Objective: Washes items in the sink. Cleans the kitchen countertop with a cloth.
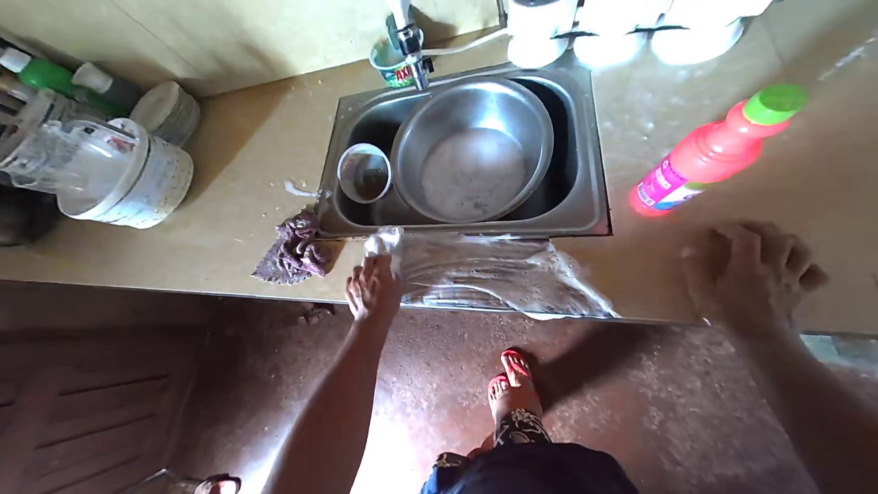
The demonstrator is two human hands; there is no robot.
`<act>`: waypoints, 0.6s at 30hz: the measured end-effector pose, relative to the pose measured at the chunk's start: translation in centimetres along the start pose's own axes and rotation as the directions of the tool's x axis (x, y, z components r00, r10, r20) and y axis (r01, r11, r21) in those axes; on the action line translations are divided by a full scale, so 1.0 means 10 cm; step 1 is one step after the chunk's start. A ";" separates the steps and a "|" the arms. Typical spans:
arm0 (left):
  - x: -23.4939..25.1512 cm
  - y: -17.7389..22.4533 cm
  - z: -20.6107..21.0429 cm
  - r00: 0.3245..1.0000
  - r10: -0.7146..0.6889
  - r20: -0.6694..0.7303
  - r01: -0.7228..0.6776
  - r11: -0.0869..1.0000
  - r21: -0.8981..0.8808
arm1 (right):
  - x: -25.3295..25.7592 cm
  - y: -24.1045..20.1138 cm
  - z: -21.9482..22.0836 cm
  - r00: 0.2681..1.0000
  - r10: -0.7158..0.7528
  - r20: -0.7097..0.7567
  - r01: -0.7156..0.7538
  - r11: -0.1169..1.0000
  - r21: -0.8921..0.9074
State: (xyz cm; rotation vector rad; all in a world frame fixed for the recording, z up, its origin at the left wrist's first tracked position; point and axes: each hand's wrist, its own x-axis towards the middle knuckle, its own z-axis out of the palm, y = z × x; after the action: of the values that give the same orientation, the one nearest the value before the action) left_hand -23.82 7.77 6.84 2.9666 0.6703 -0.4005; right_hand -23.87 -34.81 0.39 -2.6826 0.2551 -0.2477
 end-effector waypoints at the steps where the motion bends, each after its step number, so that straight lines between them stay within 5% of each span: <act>1: 0.07 0.04 -0.02 1.000 0.004 -0.016 -0.004 1.000 -0.020 | -0.01 0.02 0.01 1.000 -0.002 0.000 0.002 1.000 -0.004; 9: -0.14 -0.05 0.07 0.999 -0.015 -0.040 0.016 0.999 0.028 | -0.01 0.01 0.01 1.000 0.013 0.006 -0.013 1.000 0.017; 15: 0.27 0.13 -0.05 0.998 -0.006 -0.068 0.004 1.000 -0.030 | -0.03 0.02 0.03 0.999 -0.027 -0.034 0.027 1.000 -0.001; 18: 0.05 0.03 -0.05 0.998 -0.014 0.054 0.011 0.999 0.049 | -0.01 0.01 0.03 0.998 -0.035 -0.044 0.036 0.999 0.001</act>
State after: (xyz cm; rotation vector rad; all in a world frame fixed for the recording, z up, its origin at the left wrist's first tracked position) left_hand -23.12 7.75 7.16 2.9864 0.6837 -0.5033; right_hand -23.94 -34.71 0.07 -2.6844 0.2207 -0.3180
